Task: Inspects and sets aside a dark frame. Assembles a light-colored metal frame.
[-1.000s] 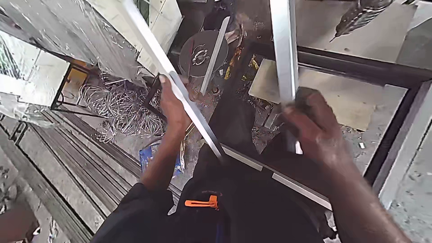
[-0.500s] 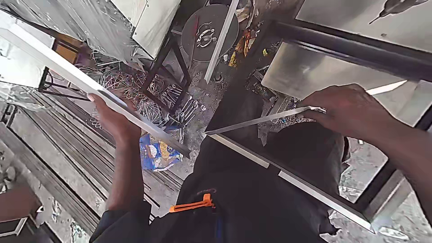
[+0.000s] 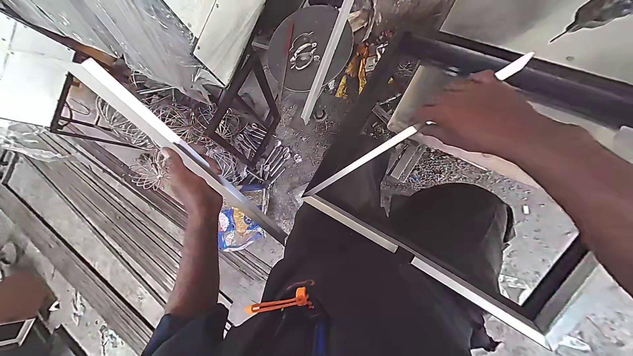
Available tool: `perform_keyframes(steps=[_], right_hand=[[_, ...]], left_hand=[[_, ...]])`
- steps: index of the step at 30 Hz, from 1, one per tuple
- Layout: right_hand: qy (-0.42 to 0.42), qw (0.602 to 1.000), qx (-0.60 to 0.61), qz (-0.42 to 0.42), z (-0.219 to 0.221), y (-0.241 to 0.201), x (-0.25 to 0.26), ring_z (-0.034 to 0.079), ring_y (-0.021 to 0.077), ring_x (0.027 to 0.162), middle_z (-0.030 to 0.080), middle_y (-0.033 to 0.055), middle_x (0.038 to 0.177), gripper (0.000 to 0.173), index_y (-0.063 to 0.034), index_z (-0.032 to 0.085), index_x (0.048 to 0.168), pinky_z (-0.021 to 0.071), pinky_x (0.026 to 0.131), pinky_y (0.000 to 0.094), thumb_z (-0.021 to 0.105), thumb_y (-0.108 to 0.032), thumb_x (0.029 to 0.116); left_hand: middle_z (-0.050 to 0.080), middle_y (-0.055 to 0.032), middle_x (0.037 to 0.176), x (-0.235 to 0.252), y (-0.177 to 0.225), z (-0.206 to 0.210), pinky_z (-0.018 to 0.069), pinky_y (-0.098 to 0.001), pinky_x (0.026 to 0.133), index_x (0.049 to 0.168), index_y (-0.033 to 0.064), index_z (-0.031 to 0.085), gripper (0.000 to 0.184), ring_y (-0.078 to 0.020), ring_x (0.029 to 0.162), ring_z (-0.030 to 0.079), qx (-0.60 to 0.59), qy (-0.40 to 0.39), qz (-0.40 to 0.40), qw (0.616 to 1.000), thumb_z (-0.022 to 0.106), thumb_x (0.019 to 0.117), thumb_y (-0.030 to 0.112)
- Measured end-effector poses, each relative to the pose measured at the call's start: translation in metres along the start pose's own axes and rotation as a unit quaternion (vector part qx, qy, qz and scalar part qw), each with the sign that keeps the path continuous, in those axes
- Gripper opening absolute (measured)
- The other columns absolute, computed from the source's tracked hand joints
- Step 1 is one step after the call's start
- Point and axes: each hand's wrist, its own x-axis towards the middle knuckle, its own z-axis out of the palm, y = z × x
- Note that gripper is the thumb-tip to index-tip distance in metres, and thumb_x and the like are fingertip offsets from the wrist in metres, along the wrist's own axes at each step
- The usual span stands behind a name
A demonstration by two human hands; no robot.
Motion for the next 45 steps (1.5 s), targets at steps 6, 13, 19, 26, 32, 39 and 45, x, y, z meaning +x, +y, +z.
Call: perform_keyframes(steps=[6,13,19,26,32,39,45], right_hand=[[0.025,0.999,-0.011,-0.025,0.011,0.001,0.062,0.055,0.0487,0.122,0.064,0.0228,0.121,0.014,-0.0111,0.072,0.108,0.0403,0.100,0.0711,0.067,-0.015,0.0951],[0.029,0.999,0.029,-0.035,0.025,-0.012,0.105,0.049,0.0439,0.132,0.055,0.0183,0.139,0.018,-0.0125,0.072,0.107,0.0427,0.100,0.0669,0.069,-0.012,0.0887],[0.104,0.982,0.156,0.031,0.041,-0.024,0.113,0.047,0.0415,0.138,0.050,0.0198,0.149,0.047,-0.0033,0.062,0.127,0.0429,0.111,0.0571,0.072,-0.008,0.0815],[0.169,0.883,0.246,0.363,0.061,-0.040,0.098,0.010,0.0412,0.158,0.015,0.0261,0.169,0.101,0.0039,0.017,0.162,0.0061,0.126,0.0633,0.040,-0.072,0.0983],[0.094,0.900,0.235,0.355,0.056,-0.040,0.107,0.009,0.0397,0.158,0.017,0.0180,0.171,0.101,-0.0050,0.032,0.161,-0.0024,0.122,0.0714,0.026,-0.081,0.0951],[0.066,0.902,0.386,0.182,-0.010,-0.094,0.056,0.066,0.0343,0.119,0.065,0.0155,0.134,0.070,-0.0163,0.047,0.154,0.0509,0.099,0.0626,0.046,-0.062,0.1016],[0.005,0.946,0.298,0.131,-0.024,-0.134,-0.013,0.068,0.0200,0.069,0.070,0.0009,0.081,0.045,-0.0226,0.064,0.131,0.0568,0.062,0.0490,0.066,-0.051,0.0959]], left_hand=[[0.061,0.0015,0.066,0.001,-0.005,0.008,0.0527,-0.0276,0.050,0.105,0.0127,0.061,0.068,-0.0102,0.051,0.057,0.016,0.039,-0.018,0.999,0.007,0.1103,0.054],[0.058,-0.0003,0.061,0.005,-0.005,-0.004,0.0521,-0.0280,0.050,0.103,0.0096,0.061,0.070,-0.0114,0.050,0.056,0.016,0.054,-0.007,0.998,0.007,0.1108,0.052],[0.059,-0.0011,0.063,0.004,-0.003,-0.004,0.0515,-0.0280,0.049,0.103,0.0100,0.061,0.069,-0.0120,0.050,0.056,0.023,0.054,-0.009,0.998,0.008,0.1110,0.052],[0.061,-0.0002,0.066,0.014,0.018,0.007,0.0484,-0.0271,0.047,0.107,0.0110,0.064,0.086,-0.0100,0.048,0.051,0.007,0.014,0.012,1.000,-0.008,0.1049,0.059],[0.062,0.0020,0.082,0.016,0.054,0.056,0.0539,-0.0257,0.058,0.102,0.0192,0.056,0.069,-0.0087,0.063,0.059,-0.129,-0.070,-0.020,0.989,-0.001,0.1073,0.057],[0.052,0.0033,0.067,-0.002,0.049,0.117,0.0397,-0.0200,0.037,0.093,0.0175,0.056,0.067,-0.0061,0.042,0.043,-0.213,-0.164,-0.114,0.956,0.010,0.1064,0.065],[0.050,0.0068,0.068,-0.053,0.030,0.178,0.0361,-0.0156,0.038,0.094,0.0221,0.057,0.049,-0.0014,0.042,0.037,-0.211,-0.196,-0.154,0.945,0.032,0.1066,0.063]])
